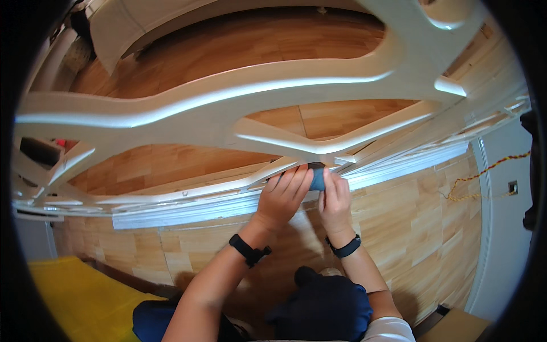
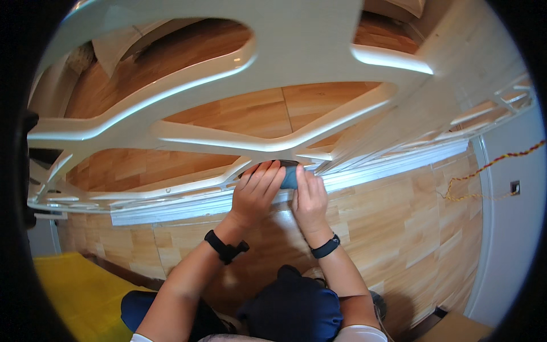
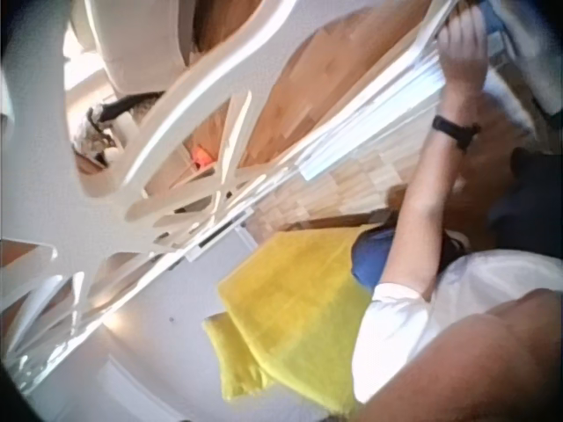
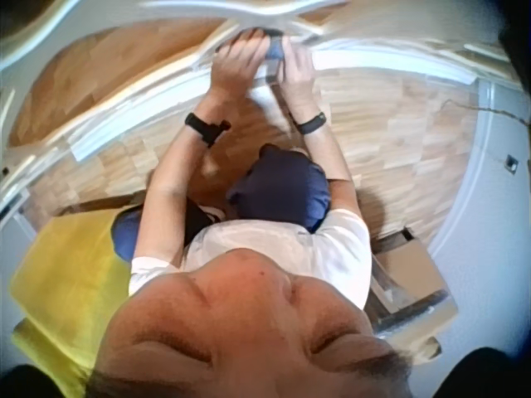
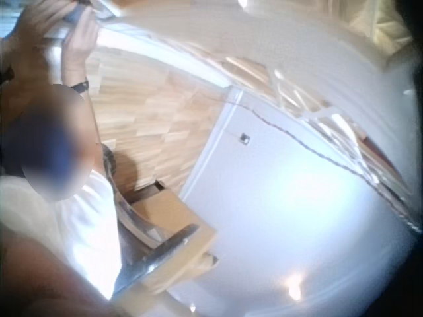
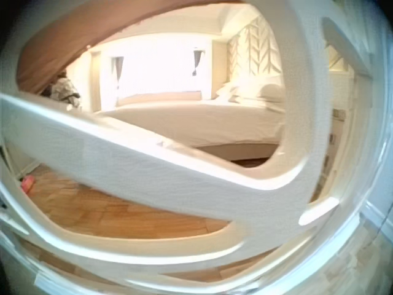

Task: The person kneels on the floor and wipes a white decorative screen with a gray cloth. They move along the screen, cleaning different sections by hand, focusing on the intricate lattice pattern.

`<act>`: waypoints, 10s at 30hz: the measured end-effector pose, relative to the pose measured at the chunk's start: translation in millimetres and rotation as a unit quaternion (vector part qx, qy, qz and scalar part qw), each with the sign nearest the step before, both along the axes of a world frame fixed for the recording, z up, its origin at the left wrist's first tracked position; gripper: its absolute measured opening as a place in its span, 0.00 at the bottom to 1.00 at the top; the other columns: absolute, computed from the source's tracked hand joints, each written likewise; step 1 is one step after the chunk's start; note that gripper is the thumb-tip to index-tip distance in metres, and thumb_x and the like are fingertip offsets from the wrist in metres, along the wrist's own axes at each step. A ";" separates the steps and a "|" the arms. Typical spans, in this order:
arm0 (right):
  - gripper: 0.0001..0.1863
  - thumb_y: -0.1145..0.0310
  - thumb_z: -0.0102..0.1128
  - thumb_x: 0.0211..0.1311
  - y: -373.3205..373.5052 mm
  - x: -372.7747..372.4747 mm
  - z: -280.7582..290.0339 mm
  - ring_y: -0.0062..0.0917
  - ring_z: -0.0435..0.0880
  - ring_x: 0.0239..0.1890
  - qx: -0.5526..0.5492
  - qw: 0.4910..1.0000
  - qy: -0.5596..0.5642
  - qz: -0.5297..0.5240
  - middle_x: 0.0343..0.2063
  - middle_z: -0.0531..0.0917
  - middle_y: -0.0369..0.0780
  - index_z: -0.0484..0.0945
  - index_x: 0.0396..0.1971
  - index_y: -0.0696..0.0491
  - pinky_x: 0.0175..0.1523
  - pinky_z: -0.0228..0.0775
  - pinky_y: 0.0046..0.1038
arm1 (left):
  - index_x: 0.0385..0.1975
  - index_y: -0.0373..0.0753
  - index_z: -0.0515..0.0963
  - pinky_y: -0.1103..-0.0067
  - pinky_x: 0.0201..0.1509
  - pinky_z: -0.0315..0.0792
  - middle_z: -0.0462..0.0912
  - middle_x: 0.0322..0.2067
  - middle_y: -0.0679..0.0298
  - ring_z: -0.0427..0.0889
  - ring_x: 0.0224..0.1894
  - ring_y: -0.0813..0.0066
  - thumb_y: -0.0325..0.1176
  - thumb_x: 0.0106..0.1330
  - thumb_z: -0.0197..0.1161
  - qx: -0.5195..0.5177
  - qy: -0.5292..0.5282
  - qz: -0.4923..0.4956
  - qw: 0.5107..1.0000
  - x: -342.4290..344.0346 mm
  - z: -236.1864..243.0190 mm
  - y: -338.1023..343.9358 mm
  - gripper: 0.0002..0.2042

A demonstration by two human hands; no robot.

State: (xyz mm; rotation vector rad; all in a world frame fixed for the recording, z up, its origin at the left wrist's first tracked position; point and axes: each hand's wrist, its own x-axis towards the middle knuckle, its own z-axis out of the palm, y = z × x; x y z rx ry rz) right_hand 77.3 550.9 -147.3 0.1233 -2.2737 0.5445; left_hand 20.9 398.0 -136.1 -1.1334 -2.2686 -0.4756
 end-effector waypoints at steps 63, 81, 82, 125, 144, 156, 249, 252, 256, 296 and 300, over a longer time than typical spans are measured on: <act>0.25 0.76 0.58 0.48 -134.4 -20.7 -80.8 0.32 0.82 0.32 0.196 0.931 -0.193 0.240 0.48 0.79 0.44 0.77 0.51 0.61 0.34 0.77 0.29 | 0.50 0.45 0.81 0.70 0.59 0.65 0.80 0.50 0.67 0.75 0.49 0.69 0.35 0.61 0.56 0.006 -0.066 0.274 0.960 43.1 -114.0 -140.3 0.17; 0.23 0.78 0.57 0.49 -161.5 -36.0 -90.2 0.32 0.85 0.32 0.136 0.937 -0.193 0.258 0.54 0.79 0.48 0.78 0.49 0.62 0.33 0.79 0.29 | 0.52 0.44 0.79 0.68 0.55 0.68 0.78 0.52 0.66 0.74 0.50 0.64 0.32 0.60 0.56 -0.030 -0.066 0.305 0.950 37.8 -123.6 -171.5 0.19; 0.23 0.79 0.57 0.48 -169.6 -40.3 -93.3 0.33 0.85 0.33 0.132 0.931 -0.189 0.283 0.54 0.79 0.48 0.78 0.50 0.61 0.34 0.79 0.29 | 0.53 0.46 0.78 0.69 0.55 0.68 0.78 0.52 0.67 0.74 0.49 0.64 0.32 0.60 0.56 -0.004 -0.080 0.328 0.941 34.6 -123.9 -185.3 0.19; 0.24 0.86 0.56 0.47 -47.5 -11.6 -58.8 0.38 0.81 0.34 0.051 0.972 -0.120 0.194 0.49 0.82 0.47 0.80 0.48 0.60 0.39 0.74 0.34 | 0.52 0.40 0.78 0.76 0.53 0.68 0.79 0.49 0.67 0.76 0.53 0.73 0.31 0.61 0.58 0.002 -0.004 0.137 0.991 26.0 -91.8 -65.6 0.18; 0.20 0.76 0.57 0.51 4.1 -5.8 -85.8 0.31 0.75 0.30 0.200 0.965 -0.125 0.119 0.49 0.81 0.43 0.79 0.47 0.62 0.38 0.72 0.31 | 0.57 0.37 0.75 0.72 0.64 0.65 0.76 0.57 0.61 0.74 0.59 0.68 0.30 0.61 0.53 0.011 -0.115 0.090 0.989 35.5 -116.8 -11.5 0.22; 0.21 0.78 0.58 0.50 24.0 -3.8 -67.3 0.36 0.77 0.36 0.197 0.973 -0.077 0.096 0.47 0.81 0.45 0.79 0.48 0.61 0.43 0.72 0.35 | 0.56 0.37 0.75 0.70 0.63 0.64 0.77 0.55 0.61 0.74 0.58 0.67 0.31 0.59 0.55 -0.014 -0.099 0.094 0.990 37.0 -118.7 22.2 0.23; 0.36 0.81 0.54 0.54 -357.2 -95.5 -80.0 0.39 0.85 0.23 0.250 0.826 -0.150 0.482 0.62 0.70 0.54 0.59 0.66 0.66 0.27 0.80 0.31 | 0.47 0.46 0.81 0.72 0.65 0.60 0.80 0.52 0.74 0.72 0.59 0.78 0.35 0.62 0.56 -0.052 0.057 0.445 0.892 25.4 -118.0 -363.5 0.15; 0.33 0.80 0.55 0.54 -351.7 -91.1 -74.6 0.38 0.87 0.25 0.337 0.820 -0.196 0.418 0.57 0.75 0.55 0.62 0.64 0.66 0.28 0.81 0.31 | 0.51 0.48 0.79 0.70 0.61 0.64 0.78 0.55 0.71 0.71 0.59 0.75 0.36 0.62 0.55 -0.062 0.028 0.467 0.882 23.5 -119.7 -348.6 0.17; 0.32 0.79 0.56 0.53 -325.1 -80.0 -66.5 0.36 0.88 0.25 0.374 0.826 -0.213 0.365 0.52 0.79 0.55 0.66 0.62 0.66 0.28 0.81 0.31 | 0.46 0.48 0.80 0.71 0.64 0.60 0.79 0.49 0.73 0.71 0.58 0.76 0.35 0.65 0.54 -0.007 0.031 0.468 0.883 24.3 -124.4 -310.5 0.12; 0.25 0.73 0.53 0.61 -464.5 -102.2 -71.4 0.33 0.87 0.23 0.357 0.824 -0.178 0.402 0.54 0.77 0.51 0.65 0.57 0.64 0.25 0.80 0.31 | 0.46 0.47 0.80 0.65 0.62 0.61 0.79 0.51 0.69 0.71 0.58 0.69 0.36 0.62 0.56 0.076 -0.032 0.591 0.803 4.4 -127.5 -412.8 0.13; 0.20 0.72 0.53 0.60 -423.4 -90.5 -67.4 0.32 0.87 0.22 0.381 0.783 -0.189 0.454 0.41 0.82 0.47 0.70 0.52 0.64 0.24 0.79 0.32 | 0.50 0.46 0.78 0.67 0.60 0.62 0.77 0.53 0.66 0.70 0.58 0.67 0.37 0.61 0.56 0.137 -0.074 0.570 0.807 23.8 -138.1 -381.2 0.17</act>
